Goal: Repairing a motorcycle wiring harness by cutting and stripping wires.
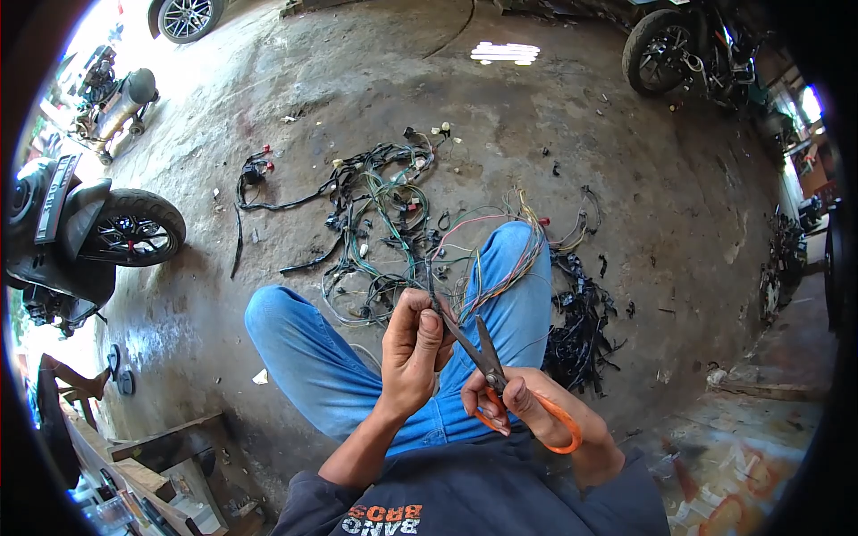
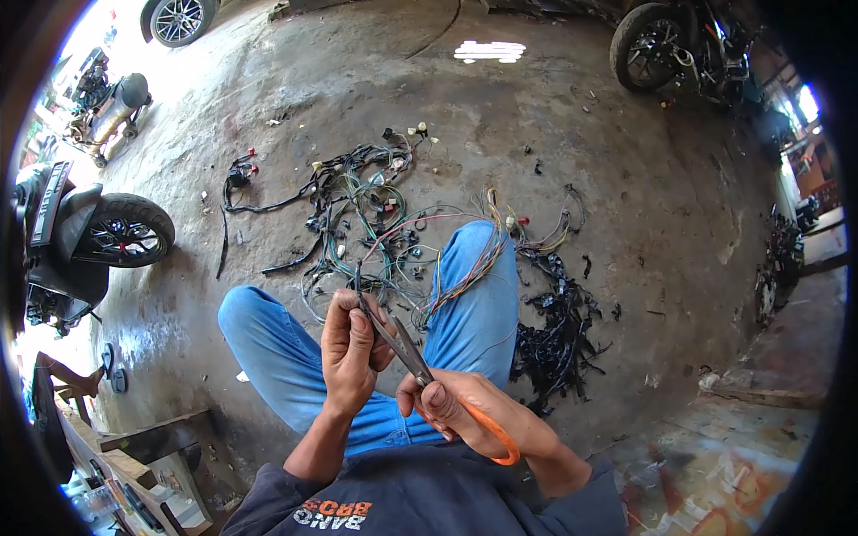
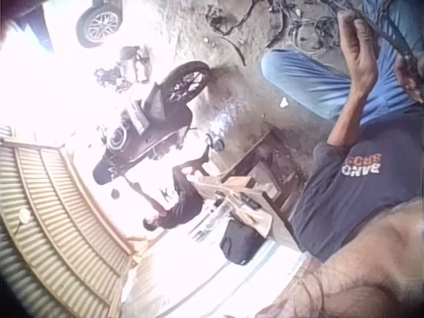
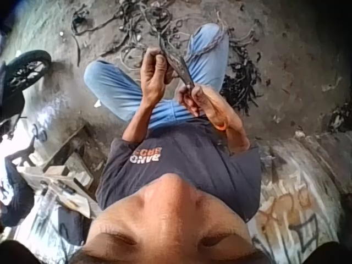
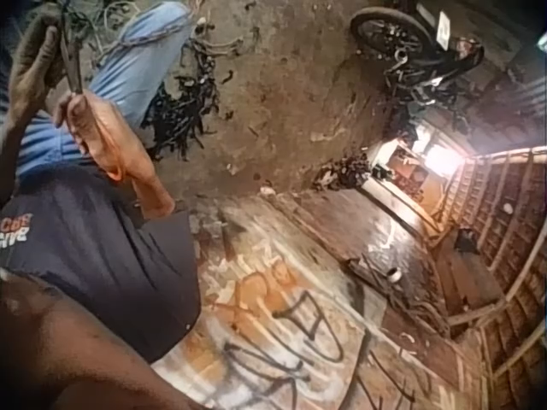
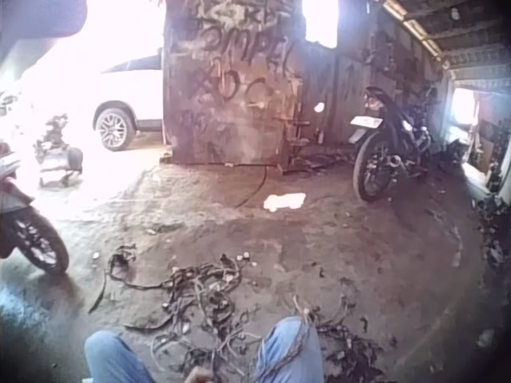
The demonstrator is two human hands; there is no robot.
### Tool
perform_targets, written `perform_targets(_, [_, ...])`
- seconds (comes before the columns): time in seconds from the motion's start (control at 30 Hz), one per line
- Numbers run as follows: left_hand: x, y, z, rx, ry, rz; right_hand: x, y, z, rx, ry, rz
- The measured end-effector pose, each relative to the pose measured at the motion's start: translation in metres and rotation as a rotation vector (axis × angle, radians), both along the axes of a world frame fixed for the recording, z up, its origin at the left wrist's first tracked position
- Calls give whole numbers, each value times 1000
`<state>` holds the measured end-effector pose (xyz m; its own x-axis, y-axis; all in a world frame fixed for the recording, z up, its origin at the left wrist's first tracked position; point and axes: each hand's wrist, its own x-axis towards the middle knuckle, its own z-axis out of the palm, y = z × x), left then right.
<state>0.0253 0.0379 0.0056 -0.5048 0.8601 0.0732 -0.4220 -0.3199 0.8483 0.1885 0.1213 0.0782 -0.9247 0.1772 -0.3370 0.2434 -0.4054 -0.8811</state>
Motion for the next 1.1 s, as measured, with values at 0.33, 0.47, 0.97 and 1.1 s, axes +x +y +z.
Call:
perform_targets(0.33, [3, -5, 3, -62, -125, -75, -3, -11, -8, 34, -65, -83])
perform_targets(0.47, [0, -6, 0, -40, -55, -108, -1, -11, -6, -92, -35, -113])
perform_targets(0.97, [-79, 13, 30, -103, 855, -549, 25, 31, 7, -554, -166, 102])
perform_targets(1.1, [-51, 6, 8, -127, 167, -434, 9, 20, 10, -279, -59, 11])
